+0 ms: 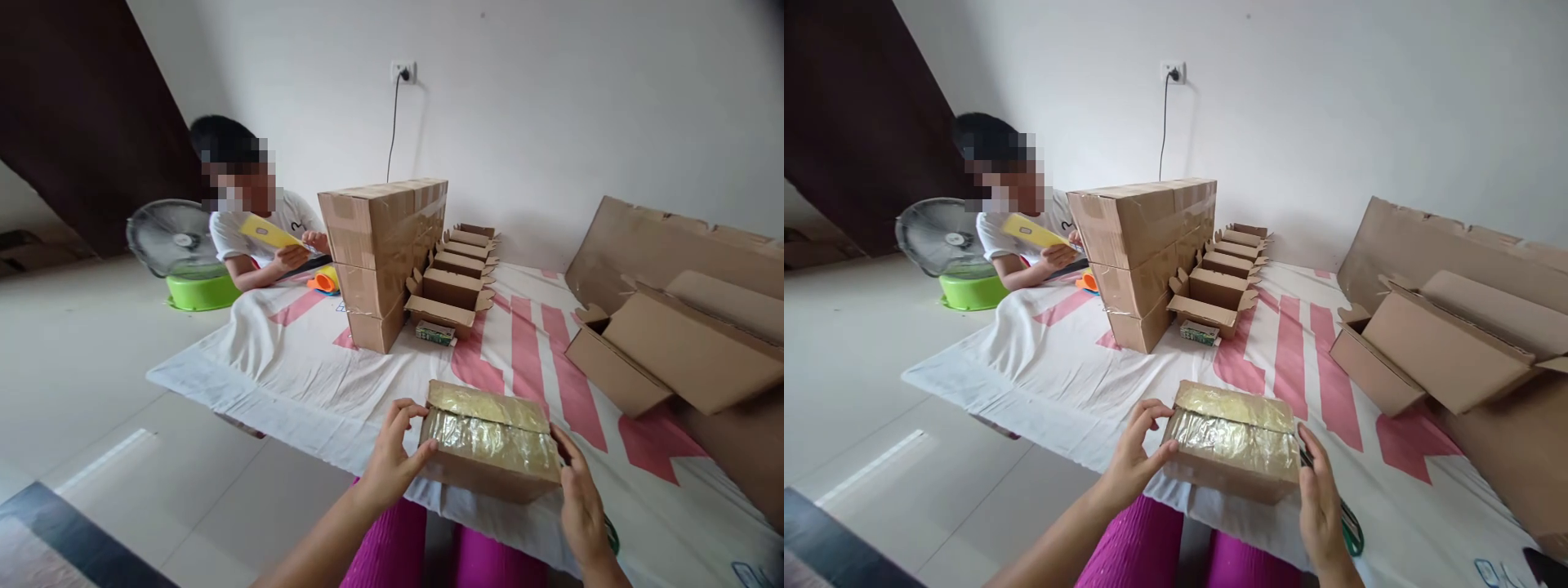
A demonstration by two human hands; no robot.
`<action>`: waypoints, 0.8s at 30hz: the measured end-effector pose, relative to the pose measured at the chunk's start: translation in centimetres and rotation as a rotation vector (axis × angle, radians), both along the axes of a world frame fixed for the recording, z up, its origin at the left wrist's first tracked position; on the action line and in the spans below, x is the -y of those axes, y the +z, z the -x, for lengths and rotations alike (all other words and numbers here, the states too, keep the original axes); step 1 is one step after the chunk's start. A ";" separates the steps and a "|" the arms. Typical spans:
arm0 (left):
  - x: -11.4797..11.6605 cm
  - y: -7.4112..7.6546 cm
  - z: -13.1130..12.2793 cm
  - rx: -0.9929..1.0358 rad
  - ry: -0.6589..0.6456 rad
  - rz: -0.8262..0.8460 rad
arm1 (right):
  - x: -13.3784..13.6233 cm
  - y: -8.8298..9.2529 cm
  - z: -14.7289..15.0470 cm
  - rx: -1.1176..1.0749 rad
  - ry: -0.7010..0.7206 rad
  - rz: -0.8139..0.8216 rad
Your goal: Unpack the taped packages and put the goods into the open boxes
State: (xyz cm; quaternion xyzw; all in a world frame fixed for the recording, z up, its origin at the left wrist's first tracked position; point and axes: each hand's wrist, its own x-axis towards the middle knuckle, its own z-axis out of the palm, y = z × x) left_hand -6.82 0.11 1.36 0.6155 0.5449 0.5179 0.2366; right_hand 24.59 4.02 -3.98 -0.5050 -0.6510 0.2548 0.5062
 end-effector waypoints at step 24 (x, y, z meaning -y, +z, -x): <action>-0.6 -1.0 -0.1 -0.040 -0.258 -0.122 | -1.7 3.7 -6.9 0.571 -0.459 -0.083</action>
